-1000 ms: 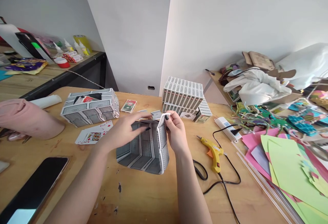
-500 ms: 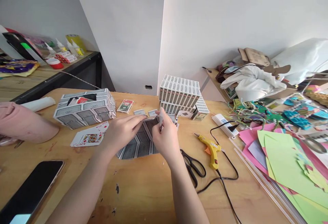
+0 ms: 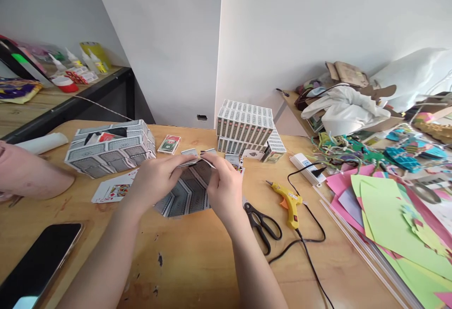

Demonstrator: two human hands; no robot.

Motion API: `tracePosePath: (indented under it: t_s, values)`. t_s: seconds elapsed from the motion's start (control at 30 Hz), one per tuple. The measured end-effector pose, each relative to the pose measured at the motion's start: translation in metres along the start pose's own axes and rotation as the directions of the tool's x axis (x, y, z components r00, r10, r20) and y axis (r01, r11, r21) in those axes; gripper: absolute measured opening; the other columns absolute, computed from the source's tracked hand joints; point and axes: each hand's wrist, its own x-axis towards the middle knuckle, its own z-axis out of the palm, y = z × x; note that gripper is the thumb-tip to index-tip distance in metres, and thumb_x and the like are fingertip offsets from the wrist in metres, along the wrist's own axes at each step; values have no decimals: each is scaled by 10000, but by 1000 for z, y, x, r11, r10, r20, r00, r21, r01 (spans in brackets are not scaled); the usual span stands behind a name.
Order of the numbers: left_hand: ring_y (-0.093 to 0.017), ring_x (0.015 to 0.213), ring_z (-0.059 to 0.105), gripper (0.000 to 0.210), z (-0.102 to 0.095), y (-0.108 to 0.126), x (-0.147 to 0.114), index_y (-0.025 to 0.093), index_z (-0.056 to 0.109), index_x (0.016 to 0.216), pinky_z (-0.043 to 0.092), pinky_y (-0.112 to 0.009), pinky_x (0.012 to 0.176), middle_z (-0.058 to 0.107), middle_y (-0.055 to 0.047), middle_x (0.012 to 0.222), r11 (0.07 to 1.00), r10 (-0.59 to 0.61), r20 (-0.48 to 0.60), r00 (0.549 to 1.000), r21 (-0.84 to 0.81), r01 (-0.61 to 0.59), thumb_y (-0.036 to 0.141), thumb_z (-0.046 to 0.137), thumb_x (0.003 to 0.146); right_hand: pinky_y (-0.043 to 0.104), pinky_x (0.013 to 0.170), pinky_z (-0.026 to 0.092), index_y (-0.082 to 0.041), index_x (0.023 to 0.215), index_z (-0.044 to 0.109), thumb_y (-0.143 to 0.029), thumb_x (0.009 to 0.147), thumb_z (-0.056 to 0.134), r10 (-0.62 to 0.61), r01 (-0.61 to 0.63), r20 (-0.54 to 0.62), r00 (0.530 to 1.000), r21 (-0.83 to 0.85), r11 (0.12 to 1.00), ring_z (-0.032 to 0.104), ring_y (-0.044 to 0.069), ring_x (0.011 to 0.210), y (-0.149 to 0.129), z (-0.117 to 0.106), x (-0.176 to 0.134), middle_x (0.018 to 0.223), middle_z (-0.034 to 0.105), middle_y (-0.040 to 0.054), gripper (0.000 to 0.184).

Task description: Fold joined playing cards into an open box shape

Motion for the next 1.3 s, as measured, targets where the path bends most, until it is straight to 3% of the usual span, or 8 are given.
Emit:
tracePosePath:
  t_s: [0.37,0.77,1.0,1.1,1.2,1.3]
  values:
    - [-175,795,668,301,-2,-9,-1,287,628,1092,463,-281,661,716,14,962,996,-41,29,999,-80,44,199,449,866,316,853,483,-236,912,631,-99,834,369,83,-87,30,996,200,976,628,167,962,-3,-1,3,976,688,25,305]
    - [-156,795,666,272,-5,-6,0,302,635,1073,459,-262,675,719,43,942,991,-86,56,995,-94,91,246,451,881,285,859,473,-230,913,607,-88,848,361,32,-42,51,998,208,977,623,141,971,-1,-5,4,982,684,15,291]
    - [-163,804,662,280,-3,-6,0,306,619,1099,447,-269,678,717,38,939,993,-93,74,993,-70,98,278,429,896,285,851,459,-221,939,545,-32,803,339,-13,10,49,999,60,998,602,143,984,-2,1,1,991,662,28,311]
    - [-172,822,659,285,-4,-3,1,313,615,1102,441,-272,678,713,33,958,993,-99,103,990,-51,105,299,412,903,311,817,460,-219,949,469,-47,805,338,47,-45,72,996,-30,999,602,173,973,0,1,1,994,647,51,259]
    - [-191,813,653,283,-4,0,1,291,619,1088,439,-280,684,714,4,928,990,-139,189,972,-4,143,309,410,898,318,705,459,-216,944,405,-97,831,331,151,-130,157,976,-137,982,618,209,862,3,0,2,909,645,67,181]
    - [-211,824,646,255,0,-2,0,258,627,1040,440,-279,690,708,-28,899,980,-197,317,928,30,197,336,452,873,298,615,423,-205,922,382,-131,837,323,238,-163,306,922,-251,954,601,225,750,11,0,3,805,624,66,127]
